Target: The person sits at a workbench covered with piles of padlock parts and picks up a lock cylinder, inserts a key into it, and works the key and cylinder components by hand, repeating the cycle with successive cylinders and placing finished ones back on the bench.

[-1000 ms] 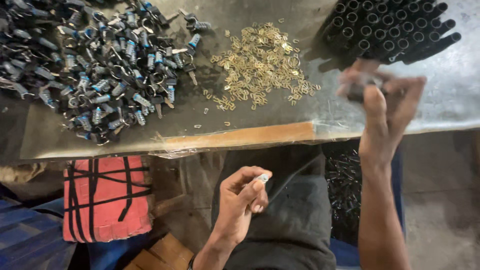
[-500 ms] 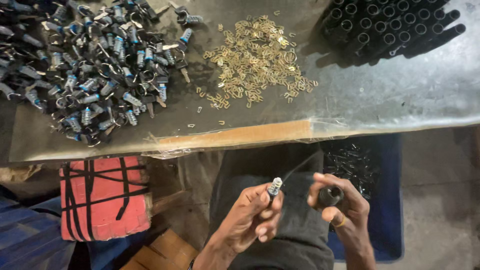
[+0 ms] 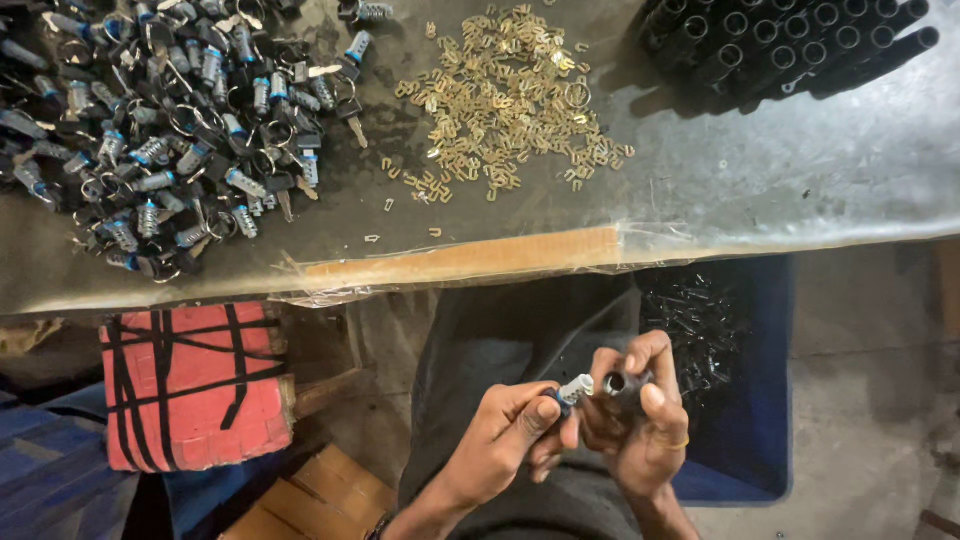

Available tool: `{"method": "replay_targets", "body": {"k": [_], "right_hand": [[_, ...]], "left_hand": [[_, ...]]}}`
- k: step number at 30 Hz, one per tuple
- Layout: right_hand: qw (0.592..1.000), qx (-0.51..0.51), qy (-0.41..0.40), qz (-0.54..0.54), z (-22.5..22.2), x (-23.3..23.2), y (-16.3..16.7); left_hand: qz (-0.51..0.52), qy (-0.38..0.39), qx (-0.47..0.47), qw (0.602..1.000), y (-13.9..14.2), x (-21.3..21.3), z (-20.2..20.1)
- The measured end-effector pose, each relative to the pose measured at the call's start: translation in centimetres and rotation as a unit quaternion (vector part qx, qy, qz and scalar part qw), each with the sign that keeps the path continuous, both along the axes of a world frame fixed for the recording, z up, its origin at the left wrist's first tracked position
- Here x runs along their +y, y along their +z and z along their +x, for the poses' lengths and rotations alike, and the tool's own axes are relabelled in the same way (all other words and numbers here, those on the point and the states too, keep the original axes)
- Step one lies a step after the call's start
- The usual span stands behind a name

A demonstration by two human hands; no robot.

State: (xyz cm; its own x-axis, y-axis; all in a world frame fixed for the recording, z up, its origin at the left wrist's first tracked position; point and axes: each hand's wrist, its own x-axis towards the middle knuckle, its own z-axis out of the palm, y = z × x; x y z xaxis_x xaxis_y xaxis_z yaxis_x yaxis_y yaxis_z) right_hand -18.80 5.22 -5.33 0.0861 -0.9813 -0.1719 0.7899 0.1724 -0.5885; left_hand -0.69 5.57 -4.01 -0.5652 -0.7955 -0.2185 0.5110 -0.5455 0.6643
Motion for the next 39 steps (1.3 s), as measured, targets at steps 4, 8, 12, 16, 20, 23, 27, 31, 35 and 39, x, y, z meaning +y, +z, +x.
{"method": "replay_targets", "body": {"k": [4, 8, 12, 16, 20, 23, 27, 31, 35, 39], "right_hand": [[0.999, 0.037, -0.029, -0.01, 0.5, 0.1, -0.4], [0.992, 0.109, -0.059, 0.007, 0.8, 0.3, -0.6], [0.965, 0.249, -0.086, 0.015, 0.9, 0.6, -0.4], [0.931, 0.357, -0.078, 0.008, 0.2, 0.4, 0.0], [0.824, 0.553, -0.013, -0.124, -1.3, 0.4, 0.9], [0.753, 0.621, 0.027, -0.216, -1.8, 0.5, 0.9], [0.884, 0.294, 0.177, 0.317, -3.2, -0.4, -1.2], [0.874, 0.337, 0.081, 0.341, -6.5, 1.0, -4.4], [0.663, 0.748, -0.03, 0.013, -13.5, 3.3, -6.2], [0.491, 0.852, 0.061, 0.171, -16.4, 2.3, -8.2]], "left_hand": [[-0.026, 0.013, -0.074, 0.997, 0.3, 0.0, 0.1], [-0.1, 0.026, -0.211, 0.972, 1.2, -0.3, 0.0], [-0.205, 0.052, -0.31, 0.927, 2.2, -0.7, 0.2], [-0.277, 0.058, -0.381, 0.88, 2.7, -0.7, 0.5], [-0.374, 0.04, -0.437, 0.817, 2.1, -0.4, 0.8], [-0.457, 0.018, -0.452, 0.766, 1.3, -0.3, 0.4], [-0.585, -0.002, -0.518, 0.624, 1.1, -1.4, -1.2], [-0.622, -0.048, -0.531, 0.573, 3.4, -3.4, -1.4], [-0.586, 0.128, -0.537, 0.593, 6.7, -6.5, 4.4], [-0.441, 0.27, -0.735, 0.439, 6.9, -11.4, 13.0]]}}
